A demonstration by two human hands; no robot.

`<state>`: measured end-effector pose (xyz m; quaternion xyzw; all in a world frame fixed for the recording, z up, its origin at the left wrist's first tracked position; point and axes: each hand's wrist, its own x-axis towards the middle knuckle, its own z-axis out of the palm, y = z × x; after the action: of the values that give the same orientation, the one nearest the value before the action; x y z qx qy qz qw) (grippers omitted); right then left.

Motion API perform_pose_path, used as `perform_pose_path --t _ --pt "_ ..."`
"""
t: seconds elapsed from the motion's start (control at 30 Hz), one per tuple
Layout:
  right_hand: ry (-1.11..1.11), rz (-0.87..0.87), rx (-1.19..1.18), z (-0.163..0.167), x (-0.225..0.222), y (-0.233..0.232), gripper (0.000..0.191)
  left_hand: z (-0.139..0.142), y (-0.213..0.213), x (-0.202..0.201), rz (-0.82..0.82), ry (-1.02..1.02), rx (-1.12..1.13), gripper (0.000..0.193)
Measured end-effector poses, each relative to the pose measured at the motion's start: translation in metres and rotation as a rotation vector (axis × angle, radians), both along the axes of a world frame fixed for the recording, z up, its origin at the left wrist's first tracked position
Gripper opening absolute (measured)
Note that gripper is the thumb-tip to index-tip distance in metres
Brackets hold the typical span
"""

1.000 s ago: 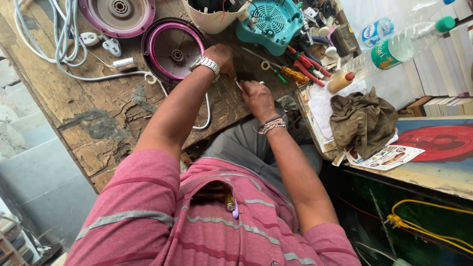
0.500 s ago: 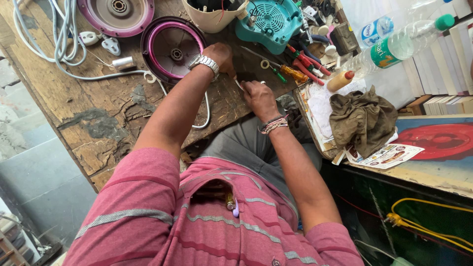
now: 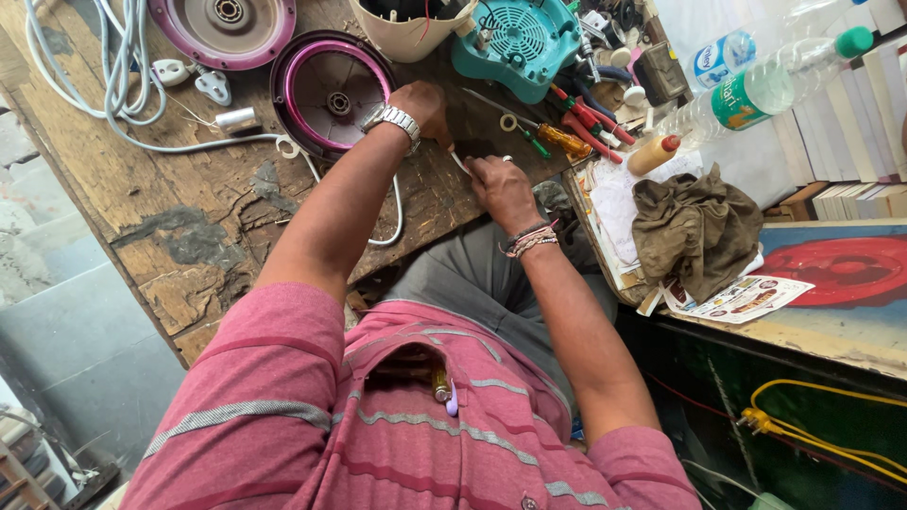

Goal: The person unpacks a new electrical cord, strips the outer insulation and inner wire coatings using a knife and pliers, and twists the exposed conductors. The work is performed at a cluttered workbench with disassembled appliance parts nearby.

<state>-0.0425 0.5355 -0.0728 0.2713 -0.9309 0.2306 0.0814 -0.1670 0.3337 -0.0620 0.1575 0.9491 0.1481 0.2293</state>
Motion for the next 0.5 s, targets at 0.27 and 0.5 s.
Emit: perform_pose_path --t 0.27,0.5 --pt "-0.008 0.019 -0.002 0.0059 0.0019 0.0031 0.024 0.0032 0.0004 0.0009 0.007 -0.017 -0.017 0.067" --pt "-0.040 0.018 0.006 0.0058 0.0050 0.0078 0.021 0.0007 0.0001 0.0055 -0.008 0.003 0.023 0.068"
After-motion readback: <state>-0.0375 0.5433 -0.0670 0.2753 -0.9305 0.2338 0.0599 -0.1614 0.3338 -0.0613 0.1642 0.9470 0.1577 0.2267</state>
